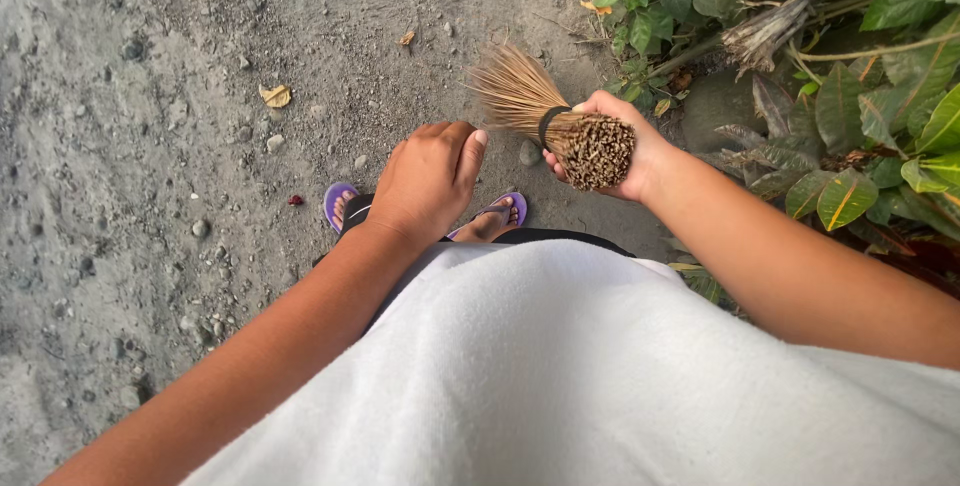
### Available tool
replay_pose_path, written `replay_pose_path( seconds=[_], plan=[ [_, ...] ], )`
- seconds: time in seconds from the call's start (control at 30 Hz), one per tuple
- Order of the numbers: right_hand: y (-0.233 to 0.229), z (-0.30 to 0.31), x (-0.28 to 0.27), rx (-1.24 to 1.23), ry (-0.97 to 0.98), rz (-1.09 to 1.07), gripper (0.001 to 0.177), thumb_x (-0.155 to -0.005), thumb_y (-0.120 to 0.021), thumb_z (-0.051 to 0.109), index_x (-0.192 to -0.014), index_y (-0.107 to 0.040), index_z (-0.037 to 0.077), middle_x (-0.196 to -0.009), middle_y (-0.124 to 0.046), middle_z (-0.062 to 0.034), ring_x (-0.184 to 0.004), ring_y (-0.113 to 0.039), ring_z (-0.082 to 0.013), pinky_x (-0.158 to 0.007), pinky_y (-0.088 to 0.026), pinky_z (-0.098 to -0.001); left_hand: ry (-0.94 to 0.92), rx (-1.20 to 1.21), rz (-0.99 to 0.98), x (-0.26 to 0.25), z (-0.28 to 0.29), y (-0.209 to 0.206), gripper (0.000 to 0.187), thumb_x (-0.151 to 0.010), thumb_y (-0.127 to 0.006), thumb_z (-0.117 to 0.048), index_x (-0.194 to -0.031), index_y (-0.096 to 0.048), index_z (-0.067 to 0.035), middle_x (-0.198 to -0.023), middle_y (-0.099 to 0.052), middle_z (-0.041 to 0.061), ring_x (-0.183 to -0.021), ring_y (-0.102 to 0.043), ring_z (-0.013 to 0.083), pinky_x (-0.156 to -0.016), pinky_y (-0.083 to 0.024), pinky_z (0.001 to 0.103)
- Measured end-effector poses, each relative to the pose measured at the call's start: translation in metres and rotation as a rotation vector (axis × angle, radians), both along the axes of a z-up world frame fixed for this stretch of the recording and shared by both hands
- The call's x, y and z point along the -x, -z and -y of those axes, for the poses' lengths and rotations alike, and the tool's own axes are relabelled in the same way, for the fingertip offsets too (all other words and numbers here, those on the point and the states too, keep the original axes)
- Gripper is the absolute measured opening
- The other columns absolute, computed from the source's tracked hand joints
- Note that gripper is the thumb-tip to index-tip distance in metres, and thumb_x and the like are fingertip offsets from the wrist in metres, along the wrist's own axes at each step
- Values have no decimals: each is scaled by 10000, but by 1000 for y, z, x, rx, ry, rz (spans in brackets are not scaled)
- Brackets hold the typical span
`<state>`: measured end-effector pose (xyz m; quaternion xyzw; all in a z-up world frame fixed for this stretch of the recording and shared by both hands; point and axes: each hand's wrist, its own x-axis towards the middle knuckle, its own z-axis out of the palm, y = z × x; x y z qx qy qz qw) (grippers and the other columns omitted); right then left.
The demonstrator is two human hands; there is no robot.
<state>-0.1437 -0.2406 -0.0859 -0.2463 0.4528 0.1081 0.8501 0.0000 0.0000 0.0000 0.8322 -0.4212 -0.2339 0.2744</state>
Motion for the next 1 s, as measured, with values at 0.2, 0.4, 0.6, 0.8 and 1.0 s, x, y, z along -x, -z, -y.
replay_pose_path(
  seconds=[0.2,0.4,0.6,0.8,1.0],
  plan=[
    [14,-26,-7,-36,90,-110,343,-915,-532,340,-987,-636,21,-916,-684,-165,-817,-682,-349,-749,-630,-457,-52,58,-16,-17,-24,6,379,-1058,-460,-308,-946,-667,-11,-978,-707,194,-1007,-645,399,-900,-497,506],
    [59,-74,-90,-165,53,37,293,-934,-537,307,-960,-640,34,-891,-691,-164,-832,-673,-350,-781,-639,-499,-138,12,-49,-42,-64,-3,378,-1043,-466,-324,-951,-665,-17,-978,-705,193,-1001,-648,396,-897,-498,499],
    [30,-75,-110,-308,114,120,586,-929,-507,366,-1251,-589,-116,-1084,-667,-316,-822,-679,-302,-697,-623,-372,-123,10,13,-78,-100,-6,390,-1057,-456,-326,-935,-656,-14,-997,-700,201,-1015,-636,420,-895,-489,521],
    [-10,-95,-85,-211,142,131,627,-903,-508,342,-1383,-519,-60,-1177,-636,-278,-877,-658,-288,-744,-629,-379,-76,13,-28,-116,-123,-8,397,-1062,-451,-332,-925,-645,-14,-999,-694,207,-994,-632,427,-895,-488,525],
    [-47,-126,-54,-1,457,-346,704,-957,-405,520,-1287,-577,-77,-1109,-654,-260,-902,-663,-294,-746,-628,-365,19,4,-21,-150,-150,-9,406,-1071,-440,-330,-923,-638,-8,-982,-693,212,-993,-633,421,-899,-489,520]
  ],
)
